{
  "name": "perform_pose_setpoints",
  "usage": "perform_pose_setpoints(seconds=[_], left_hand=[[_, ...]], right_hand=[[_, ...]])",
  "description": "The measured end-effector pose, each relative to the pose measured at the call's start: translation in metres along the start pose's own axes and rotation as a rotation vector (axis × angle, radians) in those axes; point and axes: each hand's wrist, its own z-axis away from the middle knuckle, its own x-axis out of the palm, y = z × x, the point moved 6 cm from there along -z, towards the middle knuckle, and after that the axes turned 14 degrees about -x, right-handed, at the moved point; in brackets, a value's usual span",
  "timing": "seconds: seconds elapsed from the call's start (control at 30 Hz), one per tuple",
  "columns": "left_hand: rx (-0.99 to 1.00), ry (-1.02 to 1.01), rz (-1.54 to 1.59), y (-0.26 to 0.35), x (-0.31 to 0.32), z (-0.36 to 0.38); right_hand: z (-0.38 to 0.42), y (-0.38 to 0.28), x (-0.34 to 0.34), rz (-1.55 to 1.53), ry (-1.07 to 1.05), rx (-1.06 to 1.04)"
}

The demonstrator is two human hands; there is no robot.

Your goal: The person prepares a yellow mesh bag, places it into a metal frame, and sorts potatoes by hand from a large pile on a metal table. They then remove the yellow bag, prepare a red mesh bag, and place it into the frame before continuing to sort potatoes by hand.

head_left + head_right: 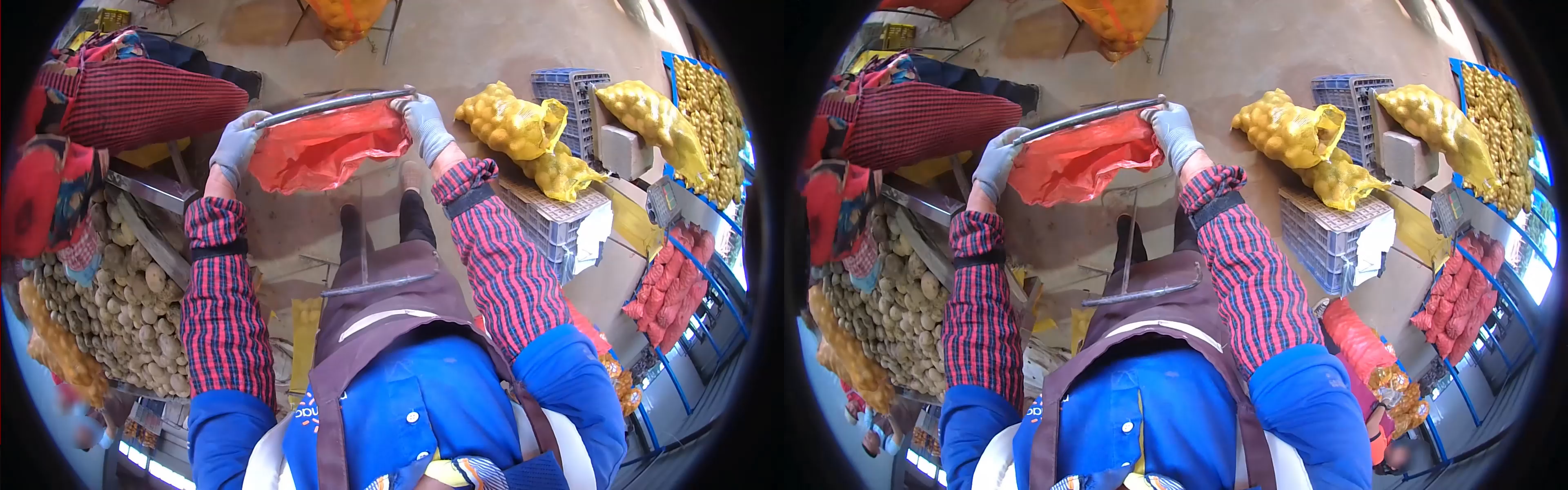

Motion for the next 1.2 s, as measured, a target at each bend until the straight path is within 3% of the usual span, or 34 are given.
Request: perform_pose_setpoints(seconds=[0.1, 0.17, 0.23, 0.3, 0.37, 0.43, 0.6, 0.67, 0.7, 0.73, 0.77, 0.83, 0.87, 0.9, 0.93, 0.97, 1.03, 1.17, 1.2], left_hand=[[-0.037, -0.012, 0.012, -0.006, 0.001, -0.022], [-0.046, -0.184, 0.299, -0.010, 0.002, -0.034], [-0.072, -0.179, 0.238, -0.001, 0.008, -0.024], [0.096, -0.142, 0.257, 0.013, 0.011, 0.003], [0.075, -0.123, 0.163, 0.009, 0.005, 0.016], [0.001, -0.137, 0.168, -0.010, 0.004, 0.011], [0.121, -0.230, 0.229, -0.018, 0.012, -0.018], [0.001, -0.233, 0.585, -0.027, 0.028, -0.012], [0.000, -0.234, 0.584, -0.028, 0.031, -0.008], [-0.005, -0.168, 0.571, -0.030, 0.030, -0.003], [-0.011, -0.101, 0.560, -0.035, 0.028, 0.005], [0.215, 0.231, 0.073, -0.080, 0.015, 0.012], [0.145, 0.360, -0.125, -0.069, 0.020, 0.045], [0.065, 0.488, -0.320, -0.049, 0.027, 0.084], [0.115, 0.520, -0.408, -0.042, 0.033, 0.108], [0.105, 0.517, -0.405, -0.046, 0.037, 0.120], [0.174, 0.705, -0.697, -0.043, 0.039, 0.142], [0.076, 0.655, -0.792, -0.057, 0.040, 0.159], [0.375, 0.809, -0.924, -0.043, 0.049, 0.174]], right_hand=[[-0.018, 0.021, 0.009, -0.180, 0.071, -0.053], [-0.025, 0.028, 0.009, -0.187, 0.091, 0.022], [-0.026, 0.034, 0.003, -0.191, 0.115, 0.106], [-0.024, 0.022, -0.005, -0.067, 0.018, -0.094], [-0.002, 0.008, -0.010, -0.079, 0.030, -0.048], [0.009, 0.003, -0.005, -0.216, -0.004, -0.030], [-0.006, 0.019, -0.009, -0.322, 0.013, -0.022], [-0.011, 0.046, 0.000, -0.192, 0.014, 0.032], [-0.014, 0.060, 0.001, -0.064, 0.014, 0.067], [-0.014, 0.075, 0.003, 0.015, -0.153, 0.067], [-0.009, 0.111, 0.006, -0.285, -0.148, 0.218], [0.062, 0.075, -0.011, 0.332, -0.201, -0.107], [0.089, 0.067, -0.017, 0.338, -0.197, -0.117], [0.113, 0.046, -0.027, 0.662, -0.155, -0.349], [0.136, 0.027, -0.034, 0.982, -0.111, -0.576], [0.153, 0.021, -0.041, 0.986, -0.120, -0.569], [0.178, 0.000, -0.044, 1.282, -0.162, -0.816], [0.201, -0.032, -0.041, 1.346, -0.215, -0.952], [0.203, -0.028, -0.037, 1.370, -0.311, -1.012]])
